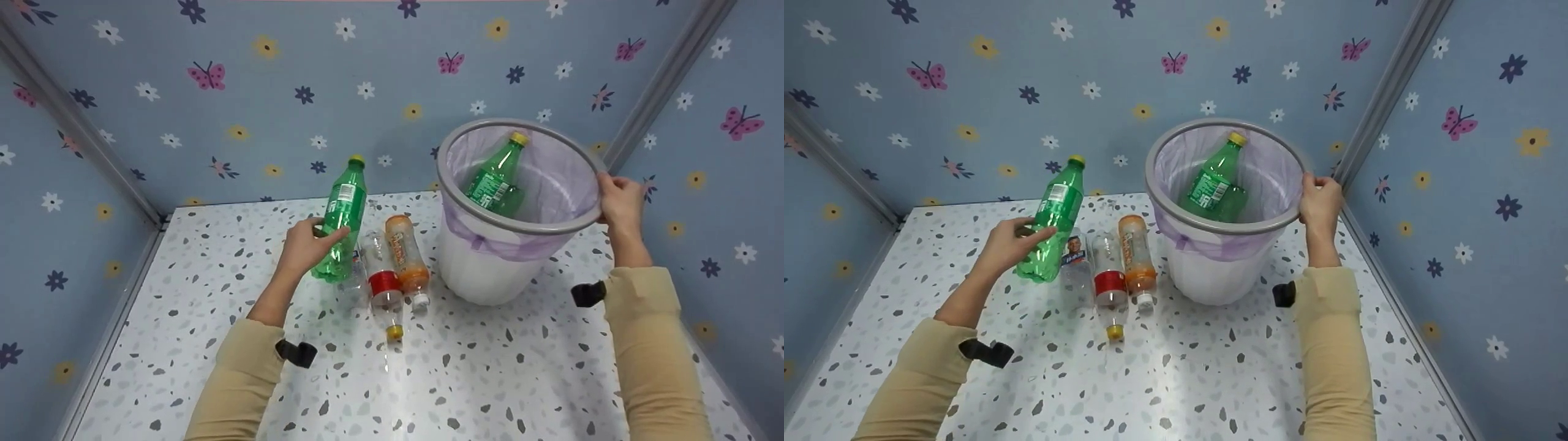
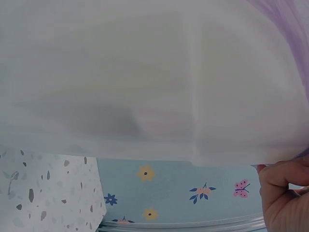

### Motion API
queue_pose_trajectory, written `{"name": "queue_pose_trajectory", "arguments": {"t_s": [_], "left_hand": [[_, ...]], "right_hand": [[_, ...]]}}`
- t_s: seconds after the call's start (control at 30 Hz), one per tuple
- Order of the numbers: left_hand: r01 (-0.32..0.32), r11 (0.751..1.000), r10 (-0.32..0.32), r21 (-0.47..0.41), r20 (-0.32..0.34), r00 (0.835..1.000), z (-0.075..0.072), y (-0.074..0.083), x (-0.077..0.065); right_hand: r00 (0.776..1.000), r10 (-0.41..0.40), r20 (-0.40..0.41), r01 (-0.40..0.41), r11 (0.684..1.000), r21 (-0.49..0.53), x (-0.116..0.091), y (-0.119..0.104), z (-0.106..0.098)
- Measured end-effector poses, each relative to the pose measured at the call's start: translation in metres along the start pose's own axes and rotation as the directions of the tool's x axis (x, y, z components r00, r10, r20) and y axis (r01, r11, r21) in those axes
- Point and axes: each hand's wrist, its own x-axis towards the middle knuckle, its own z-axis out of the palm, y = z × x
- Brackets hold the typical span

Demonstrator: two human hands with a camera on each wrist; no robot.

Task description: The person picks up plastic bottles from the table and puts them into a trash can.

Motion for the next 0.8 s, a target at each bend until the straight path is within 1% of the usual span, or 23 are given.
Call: {"name": "queue_pose_trajectory", "arguments": {"t_s": [0.27, 0.47, 0.67, 0.8], "left_hand": [[-0.092, 0.995, 0.091, 0.025, 0.017, 0.996, -0.004, 0.033, -0.015], [-0.140, 0.989, 0.138, 0.041, 0.060, 0.989, -0.007, 0.056, -0.023], [-0.185, 0.983, 0.182, 0.018, 0.105, 0.978, -0.009, 0.081, -0.031], [-0.199, 0.979, 0.192, 0.046, 0.127, 0.973, -0.010, 0.098, -0.035]], "right_hand": [[1.000, 0.007, 0.022, -0.008, 0.999, 0.046, 0.000, -0.001, -0.002], [1.000, -0.005, 0.014, 0.005, 0.999, 0.031, -0.001, 0.000, -0.001], [1.000, -0.006, 0.018, 0.005, 1.000, 0.030, -0.001, 0.000, -0.001], [1.000, 0.002, 0.023, -0.003, 1.000, 0.027, 0.000, 0.000, -0.002]]}}
